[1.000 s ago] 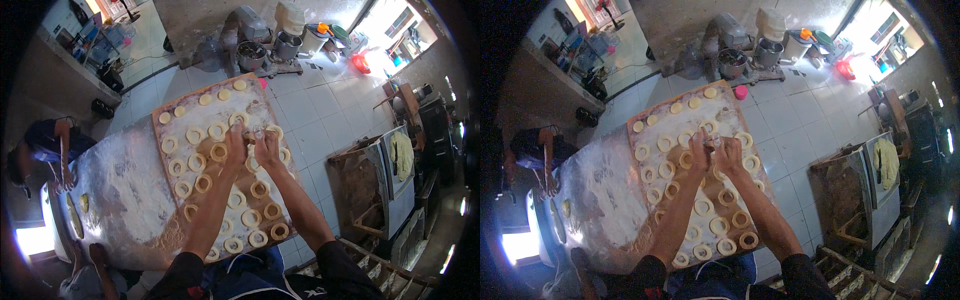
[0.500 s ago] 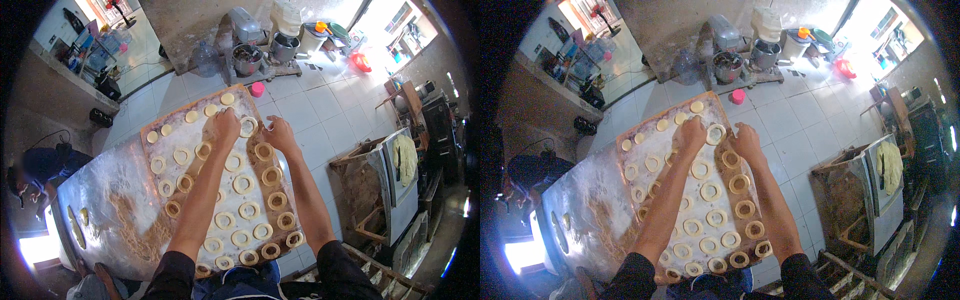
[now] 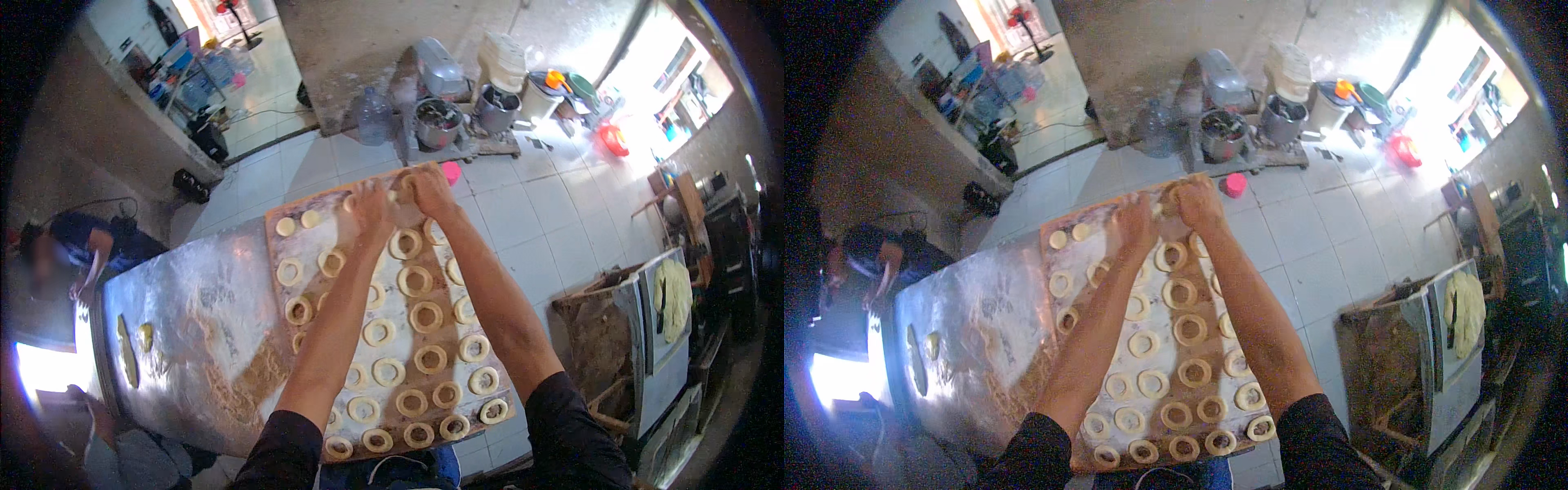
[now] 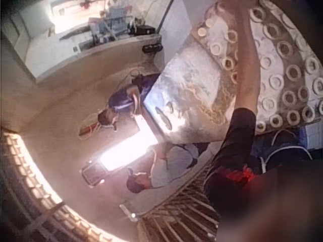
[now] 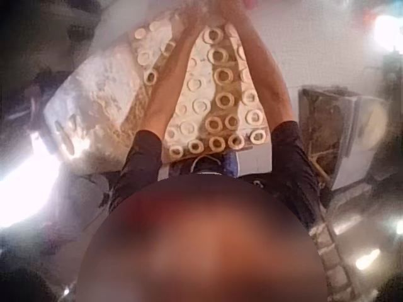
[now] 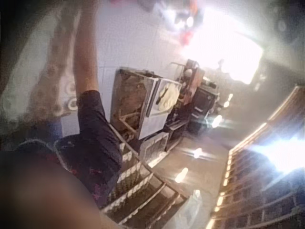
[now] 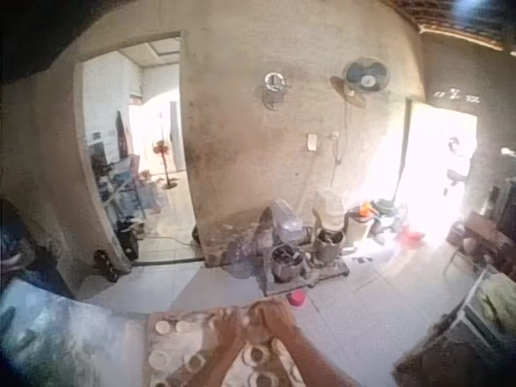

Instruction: The person shapes small dough pieces into ring-like forms by hand and places them onto a wooden board. Another person rolls out dough nearby on the same table.

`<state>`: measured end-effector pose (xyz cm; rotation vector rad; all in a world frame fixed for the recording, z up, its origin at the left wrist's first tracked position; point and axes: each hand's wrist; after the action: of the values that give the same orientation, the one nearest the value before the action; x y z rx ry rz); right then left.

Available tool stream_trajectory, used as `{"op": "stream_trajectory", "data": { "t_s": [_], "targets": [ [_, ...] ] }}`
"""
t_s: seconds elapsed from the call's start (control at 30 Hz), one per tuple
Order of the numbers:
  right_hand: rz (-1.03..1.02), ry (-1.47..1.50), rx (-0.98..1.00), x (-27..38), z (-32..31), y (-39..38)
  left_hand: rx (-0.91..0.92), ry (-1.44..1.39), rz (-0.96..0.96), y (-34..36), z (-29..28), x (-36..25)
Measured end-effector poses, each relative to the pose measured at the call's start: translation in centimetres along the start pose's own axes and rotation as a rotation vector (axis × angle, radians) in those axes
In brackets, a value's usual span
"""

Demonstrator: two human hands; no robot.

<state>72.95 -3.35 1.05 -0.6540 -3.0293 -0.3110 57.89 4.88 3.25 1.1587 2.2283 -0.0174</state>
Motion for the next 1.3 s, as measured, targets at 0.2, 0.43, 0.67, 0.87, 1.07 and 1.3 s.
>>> {"op": "stream_trajectory", "data": {
  "t_s": [0.2,0.43,0.67,0.87,1.07,1.3],
  "targets": [
    [0.157,0.125,0.040,1.8,-0.9,-0.6,-0.098,-0.804,-0.124,-7.9,-6.9,1.2],
    [-0.109,0.916,0.206,22.9,-4.5,-10.4,-0.398,-0.545,-0.657,-36.7,-23.3,13.0],
    [-0.389,0.421,0.128,47.9,-1.8,-15.4,-0.515,-0.078,-0.746,-45.8,-27.9,20.7],
    [-0.264,0.532,0.280,48.5,-3.2,-17.7,-0.436,-0.535,-0.570,-45.3,-27.8,19.6],
    [0.106,0.981,0.317,51.1,-6.8,-22.7,-0.266,-1.260,-0.710,-45.0,-29.0,19.7],
    [0.124,0.986,0.253,54.6,-10.4,-24.7,-0.380,-1.248,-0.427,-45.8,-31.4,19.4]
  ]
}}
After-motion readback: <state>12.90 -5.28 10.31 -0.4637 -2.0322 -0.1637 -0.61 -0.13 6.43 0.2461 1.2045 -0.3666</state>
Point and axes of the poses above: each hand's wrist, its own y-axis towards the middle knuckle, its own z-axis out of the palm, x = y × z, and after that the axes turned 13 degrees about -y, right-handed
